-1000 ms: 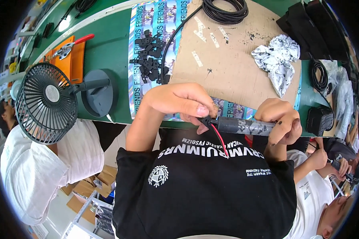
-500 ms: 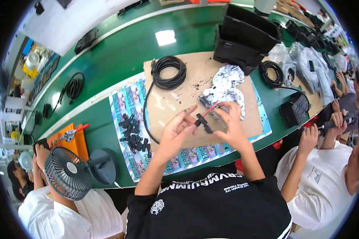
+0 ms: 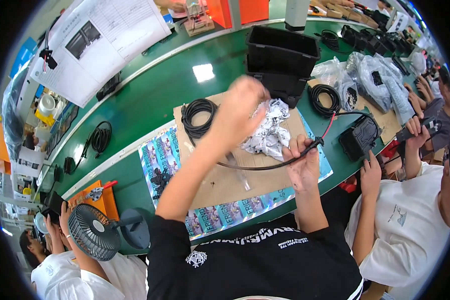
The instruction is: Connecting electrical wires to a connector and securing them inside a plastic battery box housing using a hot glue gun.
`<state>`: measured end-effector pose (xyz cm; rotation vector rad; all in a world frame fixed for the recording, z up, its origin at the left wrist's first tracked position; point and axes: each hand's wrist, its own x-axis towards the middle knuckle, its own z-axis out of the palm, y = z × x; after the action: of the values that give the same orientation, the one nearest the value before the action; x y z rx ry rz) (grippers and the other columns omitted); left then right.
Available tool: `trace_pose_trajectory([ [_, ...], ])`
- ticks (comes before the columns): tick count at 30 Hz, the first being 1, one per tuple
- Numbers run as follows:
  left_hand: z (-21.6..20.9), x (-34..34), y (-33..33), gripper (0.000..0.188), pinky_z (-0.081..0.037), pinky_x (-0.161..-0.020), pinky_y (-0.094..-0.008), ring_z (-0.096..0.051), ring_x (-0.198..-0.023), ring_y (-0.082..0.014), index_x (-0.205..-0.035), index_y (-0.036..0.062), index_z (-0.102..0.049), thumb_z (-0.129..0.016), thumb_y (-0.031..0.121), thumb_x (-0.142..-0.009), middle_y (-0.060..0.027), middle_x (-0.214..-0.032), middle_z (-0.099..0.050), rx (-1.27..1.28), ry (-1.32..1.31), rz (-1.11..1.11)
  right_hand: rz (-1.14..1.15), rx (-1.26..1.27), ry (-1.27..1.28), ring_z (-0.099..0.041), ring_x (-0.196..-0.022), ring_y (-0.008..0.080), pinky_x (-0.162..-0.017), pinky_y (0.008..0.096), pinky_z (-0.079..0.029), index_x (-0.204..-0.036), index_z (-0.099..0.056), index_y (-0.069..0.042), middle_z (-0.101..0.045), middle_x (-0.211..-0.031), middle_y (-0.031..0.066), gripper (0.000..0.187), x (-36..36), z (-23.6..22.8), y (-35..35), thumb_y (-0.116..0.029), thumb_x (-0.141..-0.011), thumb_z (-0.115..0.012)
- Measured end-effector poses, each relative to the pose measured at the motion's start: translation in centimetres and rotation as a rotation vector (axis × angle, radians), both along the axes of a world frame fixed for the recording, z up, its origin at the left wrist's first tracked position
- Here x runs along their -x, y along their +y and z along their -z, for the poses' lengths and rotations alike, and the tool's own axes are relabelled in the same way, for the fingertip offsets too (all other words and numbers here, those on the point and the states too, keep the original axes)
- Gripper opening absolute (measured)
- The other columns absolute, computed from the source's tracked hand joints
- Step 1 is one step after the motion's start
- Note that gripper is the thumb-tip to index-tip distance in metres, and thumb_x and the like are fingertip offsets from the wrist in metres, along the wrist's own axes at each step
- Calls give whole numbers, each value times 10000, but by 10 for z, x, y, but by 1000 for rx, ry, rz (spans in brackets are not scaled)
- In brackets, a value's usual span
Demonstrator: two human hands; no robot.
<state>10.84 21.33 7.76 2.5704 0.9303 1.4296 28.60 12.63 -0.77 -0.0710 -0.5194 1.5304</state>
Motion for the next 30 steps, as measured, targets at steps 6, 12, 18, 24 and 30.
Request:
trace_pose_trajectory([
  [6, -55, -59, 97, 485, -482, -754, -411, -590, -919, -329, -1024, -7, -551, -622, 413, -792, -185, -966, -591, 48, 184, -320, -10, 53, -199, -420, -700, 106, -580, 243, -341, -972, -531, -82, -425, -774, -10, 277, 13, -6, -12, -302, -857, -653],
  [12, -68, -147, 139, 972, -514, -704, -390, -637, -965, -223, -1324, 40, -426, -489, 777, -693, -108, -1102, -624, 547, 529, -495, 19, 95, -184, -486, -687, 131, -505, 228, -383, -960, -522, -35, -521, -802, 62, 178, 25, 1, -24, -172, -891, -613],
  [18, -60, -138, 143, 528, -508, -807, -401, -622, -965, -348, -1071, 12, -569, -623, 390, -705, -174, -1031, -641, 487, 269, -408, 229, 114, -325, -436, -711, 102, -504, 182, -344, -1034, -504, -5, -465, -814, 35, 285, 22, -6, -34, -237, -903, -603],
  [24, -64, 16, 64, 241, -440, -618, -279, -538, -738, -101, -904, 31, -599, -655, 251, -824, -15, -835, -600, 553, -426, -105, 323, 32, -389, -435, -718, 100, -502, 181, -349, -1021, -507, -29, -466, -837, 39, 200, 15, -5, -23, -196, -926, -565],
  [30, -13, 134, -86, 159, -396, -581, -203, -501, -657, -59, -752, 77, -559, -653, 169, -842, 19, -729, -551, 647, -1297, -346, 414, -48, -629, -515, -679, 104, -537, 205, -403, -885, -571, 1, -537, -848, 62, 128, 40, -21, -6, 55, -798, -646],
])
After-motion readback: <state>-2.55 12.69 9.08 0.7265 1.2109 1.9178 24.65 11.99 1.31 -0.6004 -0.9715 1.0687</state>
